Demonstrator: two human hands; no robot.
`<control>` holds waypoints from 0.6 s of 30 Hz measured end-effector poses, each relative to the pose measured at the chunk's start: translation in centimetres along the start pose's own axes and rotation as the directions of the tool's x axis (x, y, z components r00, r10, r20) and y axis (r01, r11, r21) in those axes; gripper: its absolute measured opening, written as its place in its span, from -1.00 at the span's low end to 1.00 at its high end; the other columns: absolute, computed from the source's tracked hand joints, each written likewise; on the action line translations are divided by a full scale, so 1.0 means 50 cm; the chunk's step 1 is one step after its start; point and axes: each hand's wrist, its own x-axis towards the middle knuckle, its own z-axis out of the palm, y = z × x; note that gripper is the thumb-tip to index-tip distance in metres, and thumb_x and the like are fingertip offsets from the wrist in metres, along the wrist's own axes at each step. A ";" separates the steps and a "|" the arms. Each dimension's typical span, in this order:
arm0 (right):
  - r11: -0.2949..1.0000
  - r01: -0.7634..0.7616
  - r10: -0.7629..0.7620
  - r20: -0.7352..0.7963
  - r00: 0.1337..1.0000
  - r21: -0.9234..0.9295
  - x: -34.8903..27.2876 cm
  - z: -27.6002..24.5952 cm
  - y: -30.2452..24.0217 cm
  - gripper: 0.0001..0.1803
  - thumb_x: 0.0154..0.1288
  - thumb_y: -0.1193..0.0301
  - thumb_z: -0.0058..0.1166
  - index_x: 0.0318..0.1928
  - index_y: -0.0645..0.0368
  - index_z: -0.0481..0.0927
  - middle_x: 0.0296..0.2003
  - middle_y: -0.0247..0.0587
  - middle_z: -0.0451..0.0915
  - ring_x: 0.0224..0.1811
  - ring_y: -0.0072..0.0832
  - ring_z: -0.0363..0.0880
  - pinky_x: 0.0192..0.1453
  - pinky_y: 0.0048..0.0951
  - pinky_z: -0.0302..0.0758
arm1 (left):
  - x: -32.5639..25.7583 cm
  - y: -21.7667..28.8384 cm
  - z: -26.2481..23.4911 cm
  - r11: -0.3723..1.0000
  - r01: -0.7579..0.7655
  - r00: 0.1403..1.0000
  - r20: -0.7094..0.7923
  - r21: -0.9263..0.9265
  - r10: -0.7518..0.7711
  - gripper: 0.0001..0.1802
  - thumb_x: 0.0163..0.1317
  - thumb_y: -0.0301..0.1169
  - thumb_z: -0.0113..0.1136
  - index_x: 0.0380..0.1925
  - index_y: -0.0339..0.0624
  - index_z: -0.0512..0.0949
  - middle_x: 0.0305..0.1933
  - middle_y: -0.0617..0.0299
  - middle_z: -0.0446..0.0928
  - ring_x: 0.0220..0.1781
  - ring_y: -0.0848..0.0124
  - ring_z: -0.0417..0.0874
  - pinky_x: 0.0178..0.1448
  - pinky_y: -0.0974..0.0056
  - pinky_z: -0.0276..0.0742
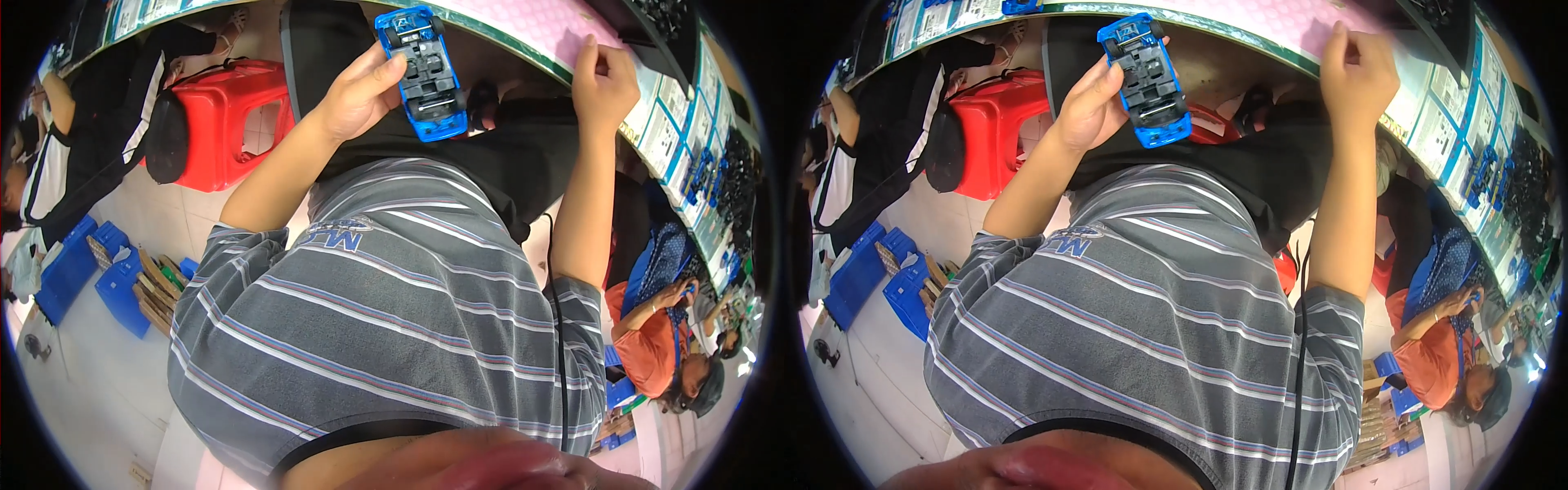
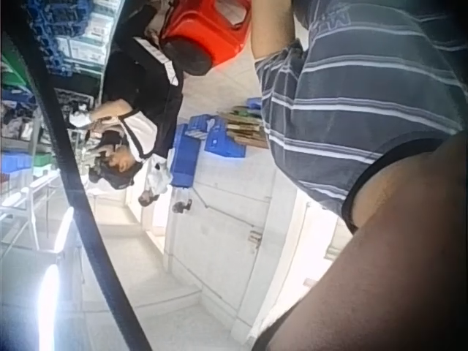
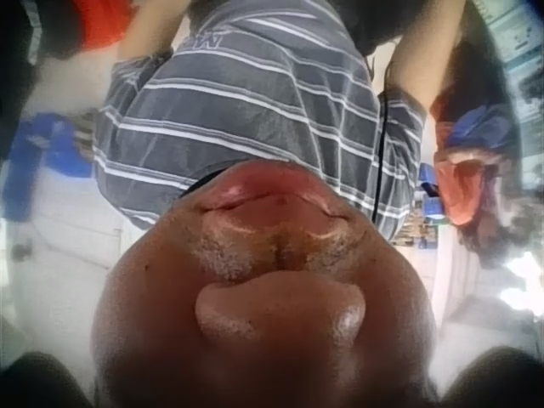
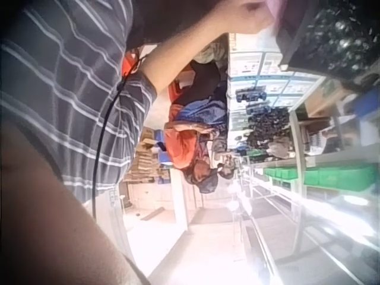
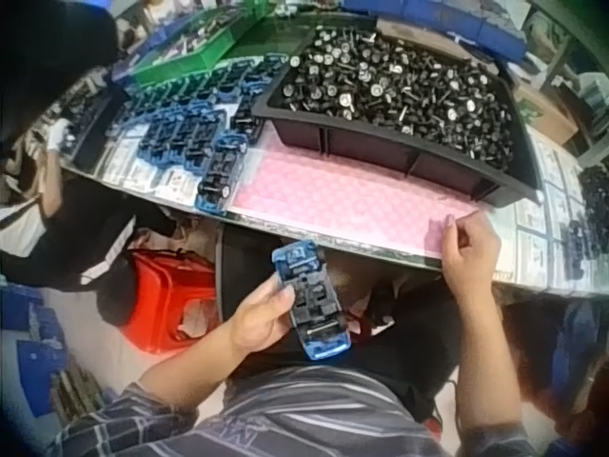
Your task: The person assembles toy cars by taking car bodies from the table, retrieving wheel axles from a container, snapping the wheel axles into the underside of each car body by hand, and placing the assembled cars onto the table.
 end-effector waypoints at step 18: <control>0.872 -0.142 0.099 0.115 0.988 0.468 0.051 -0.016 -0.184 -0.84 0.32 0.48 0.26 -0.18 0.34 0.68 -0.40 -0.30 0.60 -0.38 -0.64 0.53 -0.27 -0.63 0.43 | 0.155 0.023 0.081 0.920 -0.090 0.992 -0.049 0.382 0.117 -0.57 0.40 -0.27 0.24 0.14 -0.24 0.41 -0.06 0.21 0.59 -0.22 0.51 0.65 -0.21 0.42 0.60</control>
